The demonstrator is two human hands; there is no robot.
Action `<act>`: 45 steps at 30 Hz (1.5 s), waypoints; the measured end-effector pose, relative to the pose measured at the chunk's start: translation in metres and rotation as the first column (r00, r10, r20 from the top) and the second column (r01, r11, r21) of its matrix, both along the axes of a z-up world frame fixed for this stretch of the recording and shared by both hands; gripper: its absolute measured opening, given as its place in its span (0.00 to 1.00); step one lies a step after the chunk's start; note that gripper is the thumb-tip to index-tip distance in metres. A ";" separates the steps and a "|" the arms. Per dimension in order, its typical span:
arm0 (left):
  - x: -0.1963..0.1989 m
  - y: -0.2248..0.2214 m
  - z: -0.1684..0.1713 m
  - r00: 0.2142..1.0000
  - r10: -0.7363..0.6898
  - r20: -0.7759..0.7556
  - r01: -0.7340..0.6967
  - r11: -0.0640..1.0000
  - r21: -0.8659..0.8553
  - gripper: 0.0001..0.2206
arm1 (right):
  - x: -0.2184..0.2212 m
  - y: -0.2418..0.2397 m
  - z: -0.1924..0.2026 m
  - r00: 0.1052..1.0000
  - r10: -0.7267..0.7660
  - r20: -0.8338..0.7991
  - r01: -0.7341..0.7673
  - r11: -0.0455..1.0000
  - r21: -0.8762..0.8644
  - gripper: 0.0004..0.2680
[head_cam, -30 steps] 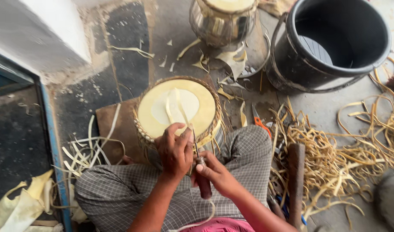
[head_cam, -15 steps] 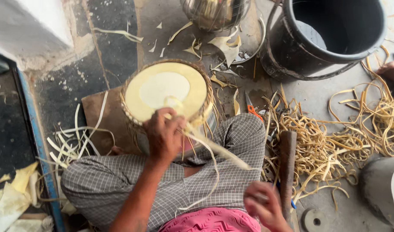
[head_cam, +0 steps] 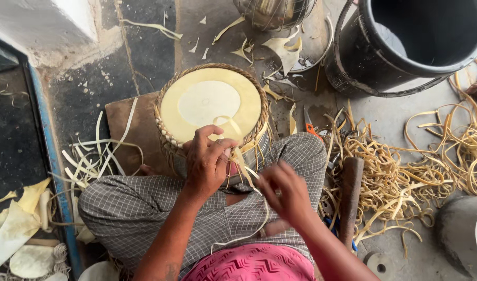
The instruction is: The person weaves thin material through the edge of a drum and secures it using an awl and by hand.
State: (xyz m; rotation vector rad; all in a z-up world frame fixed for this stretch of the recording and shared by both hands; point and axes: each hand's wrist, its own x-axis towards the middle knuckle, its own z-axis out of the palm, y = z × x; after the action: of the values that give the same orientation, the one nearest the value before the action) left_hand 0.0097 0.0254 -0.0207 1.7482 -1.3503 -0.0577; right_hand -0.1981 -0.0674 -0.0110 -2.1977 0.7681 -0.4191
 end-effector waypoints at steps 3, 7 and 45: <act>-0.003 -0.001 0.003 0.999 0.031 0.021 -0.031 0.999 0.010 0.08 | 0.044 -0.012 0.003 1.000 0.001 0.003 -0.001 0.999 0.035 0.07; 0.002 0.002 0.000 0.997 0.019 0.070 -0.020 1.000 0.003 0.09 | 0.049 -0.013 -0.023 0.974 0.217 0.065 -0.218 0.976 0.007 0.06; 0.008 0.000 0.000 0.985 -0.036 0.168 0.038 0.999 -0.013 0.08 | 0.017 -0.034 -0.059 0.962 0.143 -0.234 -0.147 0.989 0.000 0.10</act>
State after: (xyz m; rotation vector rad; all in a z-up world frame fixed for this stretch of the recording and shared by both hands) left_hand 0.0177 0.0258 -0.0203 1.7460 -1.5003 0.0809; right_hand -0.1815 -0.1013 -0.0697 -2.3284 0.7213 -0.0941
